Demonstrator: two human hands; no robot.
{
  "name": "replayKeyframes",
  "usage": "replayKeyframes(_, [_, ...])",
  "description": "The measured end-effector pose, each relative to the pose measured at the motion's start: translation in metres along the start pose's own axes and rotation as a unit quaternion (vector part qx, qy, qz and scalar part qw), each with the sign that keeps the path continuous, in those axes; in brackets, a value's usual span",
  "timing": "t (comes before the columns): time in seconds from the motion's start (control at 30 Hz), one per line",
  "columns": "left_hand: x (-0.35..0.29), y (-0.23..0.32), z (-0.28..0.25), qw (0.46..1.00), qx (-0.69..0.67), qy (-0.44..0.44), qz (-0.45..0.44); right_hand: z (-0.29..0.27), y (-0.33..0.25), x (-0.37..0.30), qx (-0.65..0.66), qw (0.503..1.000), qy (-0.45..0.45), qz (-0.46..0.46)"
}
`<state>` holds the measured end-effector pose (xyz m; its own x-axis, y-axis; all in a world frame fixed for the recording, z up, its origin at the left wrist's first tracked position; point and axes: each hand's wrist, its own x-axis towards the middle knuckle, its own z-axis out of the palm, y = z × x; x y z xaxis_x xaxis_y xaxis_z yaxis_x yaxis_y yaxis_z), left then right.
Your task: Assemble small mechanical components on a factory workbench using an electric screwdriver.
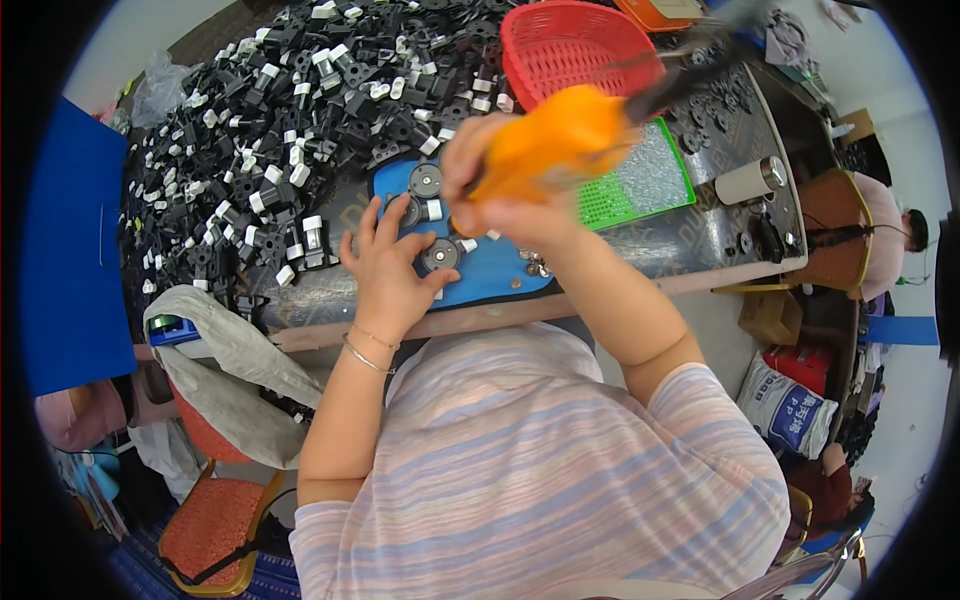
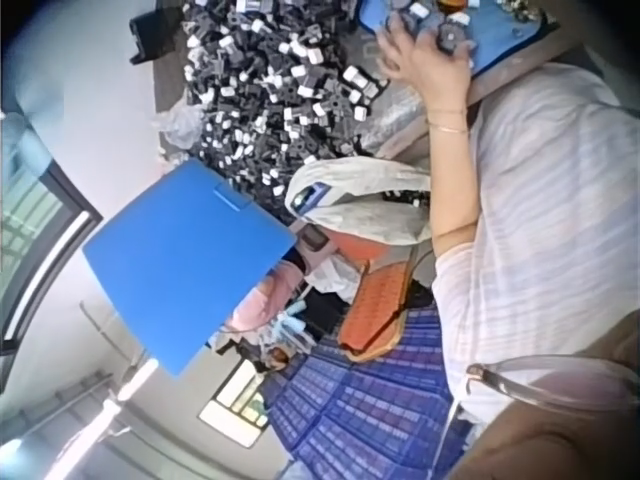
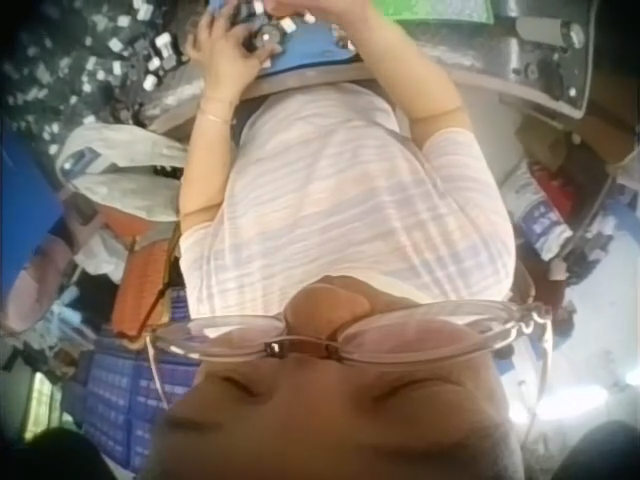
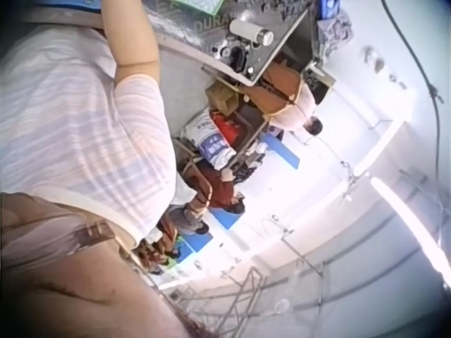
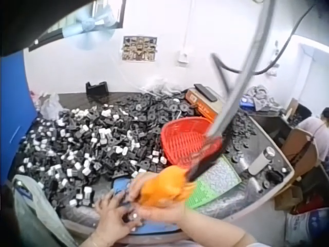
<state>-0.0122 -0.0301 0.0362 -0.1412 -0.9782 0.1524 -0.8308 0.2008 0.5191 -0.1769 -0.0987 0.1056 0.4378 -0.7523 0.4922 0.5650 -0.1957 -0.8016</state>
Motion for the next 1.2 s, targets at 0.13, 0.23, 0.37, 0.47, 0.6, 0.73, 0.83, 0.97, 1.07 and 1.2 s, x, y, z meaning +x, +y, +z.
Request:
replayKeyframes(0.13, [0.000,0.002,-0.002,1.000,0.004,-0.006,0.004,-0.028,-0.045,-0.011,-0.032,0.995,0.031,-0.087])
replayKeyframes(0.23, [-0.002,0.004,-0.001,1.000,0.017,0.008,0.001,-0.059,-0.071,-0.041,-0.150,0.967,0.166,-0.125])
replayKeyframes(0.37, [-0.002,0.008,0.001,0.998,0.048,0.031,0.006,-0.094,-0.079,-0.072,-0.196,0.925,0.286,-0.155])
replayKeyframes(0.47, [-0.001,0.011,0.003,0.998,0.061,0.028,0.001,-0.106,-0.073,-0.083,-0.185,0.922,0.306,-0.150])
replayKeyframes(0.6, [-0.002,0.009,0.009,0.997,0.070,0.040,0.003,-0.112,-0.068,-0.092,-0.202,0.922,0.297,-0.146])
replayKeyframes(0.73, [-0.002,0.009,0.011,0.996,0.075,0.044,0.009,-0.111,-0.066,-0.089,-0.181,0.923,0.298,-0.164])
replayKeyframes(0.83, [-0.003,0.009,0.011,0.996,0.077,0.045,0.008,-0.110,-0.067,-0.087,-0.179,0.926,0.291,-0.161])
replayKeyframes(0.97, [-0.003,0.010,0.010,0.996,0.076,0.040,0.004,-0.111,-0.065,-0.086,-0.178,0.928,0.284,-0.161])
replayKeyframes(1.07, [-0.003,0.010,0.010,0.997,0.073,0.039,0.004,-0.110,-0.065,-0.085,-0.171,0.929,0.284,-0.164])
replayKeyframes(1.2, [-0.003,0.010,0.009,0.997,0.077,0.030,-0.002,-0.109,-0.065,-0.085,-0.169,0.930,0.283,-0.161])
